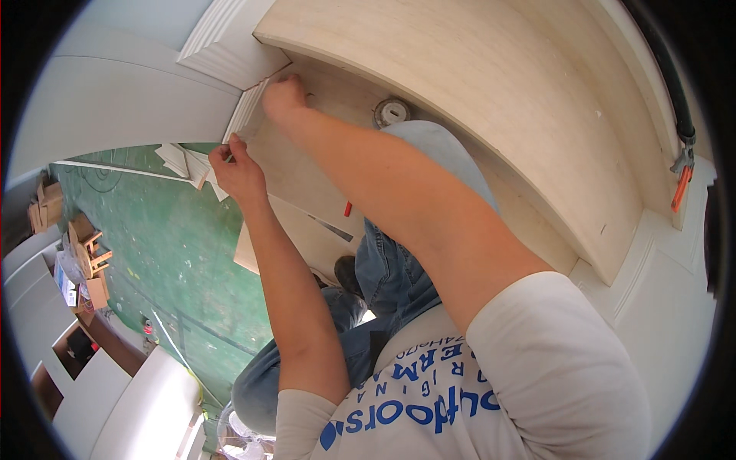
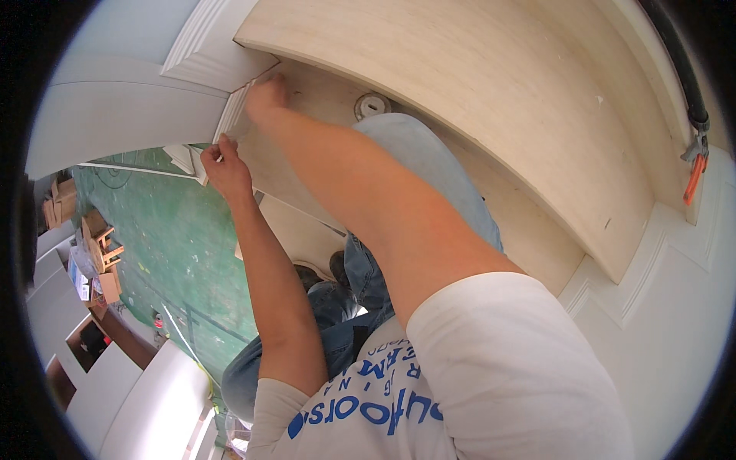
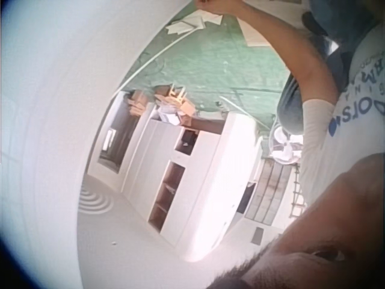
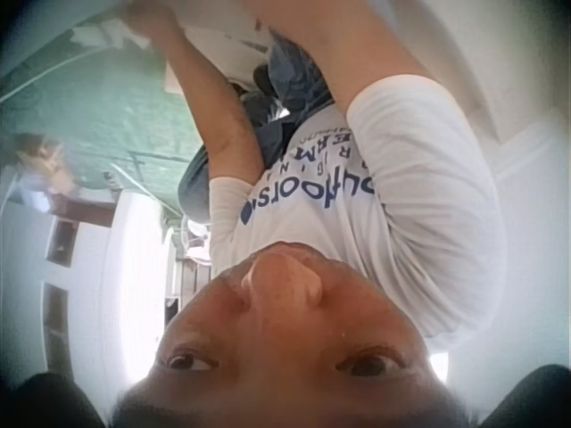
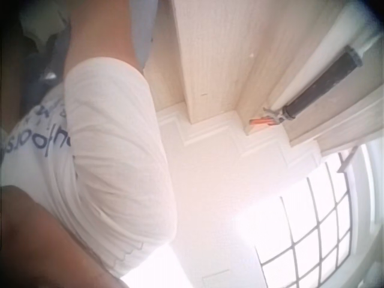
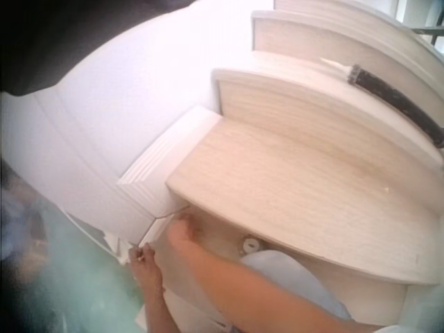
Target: Installing white trim molding along the base of the stairs and the wall.
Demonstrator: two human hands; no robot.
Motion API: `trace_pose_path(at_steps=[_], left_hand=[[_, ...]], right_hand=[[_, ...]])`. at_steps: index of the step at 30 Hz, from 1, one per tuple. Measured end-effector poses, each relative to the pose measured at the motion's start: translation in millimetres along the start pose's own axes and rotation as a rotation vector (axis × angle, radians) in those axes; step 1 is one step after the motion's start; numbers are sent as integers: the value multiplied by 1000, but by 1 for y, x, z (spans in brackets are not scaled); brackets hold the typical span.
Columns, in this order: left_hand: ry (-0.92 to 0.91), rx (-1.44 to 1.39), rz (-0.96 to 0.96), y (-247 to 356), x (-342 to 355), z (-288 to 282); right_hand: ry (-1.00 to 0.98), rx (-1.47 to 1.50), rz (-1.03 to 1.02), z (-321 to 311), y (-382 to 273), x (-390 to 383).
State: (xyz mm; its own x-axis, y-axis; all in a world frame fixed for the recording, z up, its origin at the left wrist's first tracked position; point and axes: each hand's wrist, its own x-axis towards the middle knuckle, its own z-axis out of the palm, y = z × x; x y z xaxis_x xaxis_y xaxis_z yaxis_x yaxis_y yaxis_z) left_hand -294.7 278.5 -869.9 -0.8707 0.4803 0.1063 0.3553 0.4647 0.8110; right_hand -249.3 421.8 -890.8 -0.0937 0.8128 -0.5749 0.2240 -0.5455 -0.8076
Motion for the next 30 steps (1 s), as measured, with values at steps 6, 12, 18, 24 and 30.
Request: trace_pose_path(at_steps=[6,12,18,24,30], left_hand=[[-80,-36,16,20,-4,18],[-51,-16,37,28,-1,16],[-75,-77,-10,28,-8,4],[-40,-219,33,24,-6,12],[-61,-257,63,11,3,6]], right_hand=[[-98,-104,-108,-40,-25,-11],[-22,38,22,-10,-2,24],[-131,-161,-124,-8,-4,8],[11,84,22,-23,-26,-9],[18,23,8,-27,-27,-10]])
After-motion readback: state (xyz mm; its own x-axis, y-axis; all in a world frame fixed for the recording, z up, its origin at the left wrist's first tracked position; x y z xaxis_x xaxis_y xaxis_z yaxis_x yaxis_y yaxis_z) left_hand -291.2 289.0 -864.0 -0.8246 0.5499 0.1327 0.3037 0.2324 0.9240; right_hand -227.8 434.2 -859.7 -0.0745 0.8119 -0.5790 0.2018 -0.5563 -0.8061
